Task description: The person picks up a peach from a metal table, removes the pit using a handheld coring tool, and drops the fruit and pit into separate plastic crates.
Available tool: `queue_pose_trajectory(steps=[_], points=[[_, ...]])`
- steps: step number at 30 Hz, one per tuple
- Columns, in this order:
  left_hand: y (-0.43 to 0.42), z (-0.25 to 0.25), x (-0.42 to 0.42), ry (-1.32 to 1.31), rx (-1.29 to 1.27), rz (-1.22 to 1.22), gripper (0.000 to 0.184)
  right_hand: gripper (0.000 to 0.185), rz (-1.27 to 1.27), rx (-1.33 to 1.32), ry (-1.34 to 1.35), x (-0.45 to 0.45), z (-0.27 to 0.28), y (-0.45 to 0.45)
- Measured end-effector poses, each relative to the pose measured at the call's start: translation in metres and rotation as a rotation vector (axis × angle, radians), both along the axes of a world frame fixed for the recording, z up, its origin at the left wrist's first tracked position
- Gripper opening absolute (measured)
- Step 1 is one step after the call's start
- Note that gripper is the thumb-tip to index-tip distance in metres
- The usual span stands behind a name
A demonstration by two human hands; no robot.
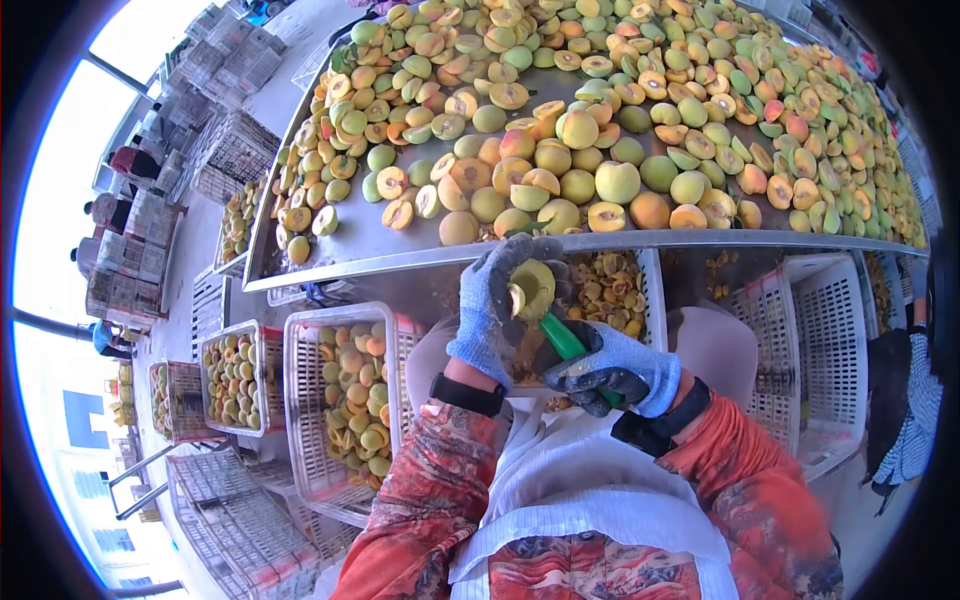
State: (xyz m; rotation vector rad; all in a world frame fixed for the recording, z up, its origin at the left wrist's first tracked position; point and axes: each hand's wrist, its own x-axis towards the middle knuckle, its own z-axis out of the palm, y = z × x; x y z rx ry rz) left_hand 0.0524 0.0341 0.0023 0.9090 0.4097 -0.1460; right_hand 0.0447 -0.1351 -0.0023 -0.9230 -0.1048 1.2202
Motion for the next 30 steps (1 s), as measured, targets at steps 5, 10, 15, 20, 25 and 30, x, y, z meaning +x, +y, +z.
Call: queue_pose_trajectory(steps=[5, 10, 15, 20, 25, 30], points=[[0.049, -0.018, -0.007, -0.165, 0.283, 0.212, 0.031, 0.04, -0.154, 0.032, -0.08, 0.013, -0.01, -0.019], [0.207, -0.067, -0.081, 0.191, 1.694, 0.035, 0.033, 0.035, 0.049, -1.119, -1.308, 0.016, -0.087, -0.033], [0.165, -0.047, 0.052, 0.253, 1.528, 0.115, 0.058, 0.035, 0.044, -0.967, -1.327, 0.016, -0.088, -0.009], [0.107, -0.057, 0.151, 0.453, 1.978, -0.329, 0.06, 0.033, -0.022, -0.929, -1.337, 0.019, -0.079, -0.013], [0.142, -0.083, 0.102, -0.169, 0.846, 0.23, 0.044, 0.033, -0.091, -0.923, -1.251, 0.026, -0.054, -0.015], [0.078, -0.028, 0.017, -0.229, -0.339, 0.079, 0.049, 0.038, -0.207, -0.839, -1.731, 0.039, -0.018, 0.023]])
